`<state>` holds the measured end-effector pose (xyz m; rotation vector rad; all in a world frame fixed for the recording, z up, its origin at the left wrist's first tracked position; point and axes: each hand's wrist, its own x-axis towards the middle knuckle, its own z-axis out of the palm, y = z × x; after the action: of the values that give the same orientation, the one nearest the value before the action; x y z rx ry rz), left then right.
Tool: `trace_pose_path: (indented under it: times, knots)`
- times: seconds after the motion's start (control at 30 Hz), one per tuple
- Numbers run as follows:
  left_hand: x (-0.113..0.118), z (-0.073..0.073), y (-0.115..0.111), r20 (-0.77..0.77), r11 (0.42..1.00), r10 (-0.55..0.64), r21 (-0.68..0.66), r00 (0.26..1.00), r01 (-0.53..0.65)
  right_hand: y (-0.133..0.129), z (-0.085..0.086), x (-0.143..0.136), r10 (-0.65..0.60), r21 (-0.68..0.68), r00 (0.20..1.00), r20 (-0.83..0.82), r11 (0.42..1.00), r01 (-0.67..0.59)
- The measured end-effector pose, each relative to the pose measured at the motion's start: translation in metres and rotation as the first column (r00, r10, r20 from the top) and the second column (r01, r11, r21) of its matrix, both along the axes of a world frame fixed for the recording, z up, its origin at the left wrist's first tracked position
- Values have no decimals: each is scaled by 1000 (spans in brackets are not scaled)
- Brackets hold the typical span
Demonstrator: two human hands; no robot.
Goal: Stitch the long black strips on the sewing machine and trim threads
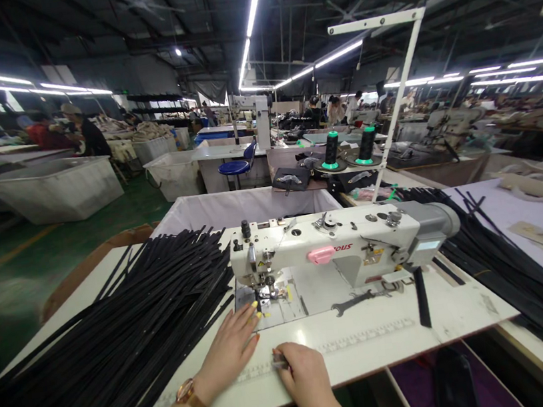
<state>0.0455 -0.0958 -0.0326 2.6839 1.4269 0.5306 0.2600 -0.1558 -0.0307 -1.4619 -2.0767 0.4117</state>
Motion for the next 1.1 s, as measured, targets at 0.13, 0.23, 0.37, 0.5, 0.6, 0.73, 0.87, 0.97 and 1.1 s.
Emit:
trace_pose_path:
  times: [0.13,0.23,0.37,0.5,0.6,0.73,0.87,0.97,1.1]
  knots:
    - [0,0,0,7,1000,-2,0,1000,2,0,0,0,-6,-3,1000,16,1000,6]
    - [0,-1,0,37,1000,-5,12,999,5,0,2,1,-8,-5,1000,29,1000,8]
    - [-1,-2,1,43,1000,-7,18,999,6,0,3,0,-9,17,1000,29,1000,9]
    - [0,-2,1,36,1000,-2,8,999,2,0,4,-1,-7,19,1000,26,1000,7]
    - [-1,-3,1,24,1000,0,5,1000,-1,0,4,-1,-6,12,999,34,1000,6]
    - [-1,-3,1,2,1000,6,-3,1000,-6,0,2,-1,-5,7,999,34,1000,5]
    - [0,-2,1,5,1000,4,-2,1000,-4,0,2,-1,-2,-2,999,34,1000,2]
    - [0,-1,0,10,1000,7,3,1000,-7,0,3,-1,-6,3,999,35,1000,6]
    - [0,-1,0,6,1000,4,9,1000,-4,0,2,-1,-4,3,1000,30,1000,4]
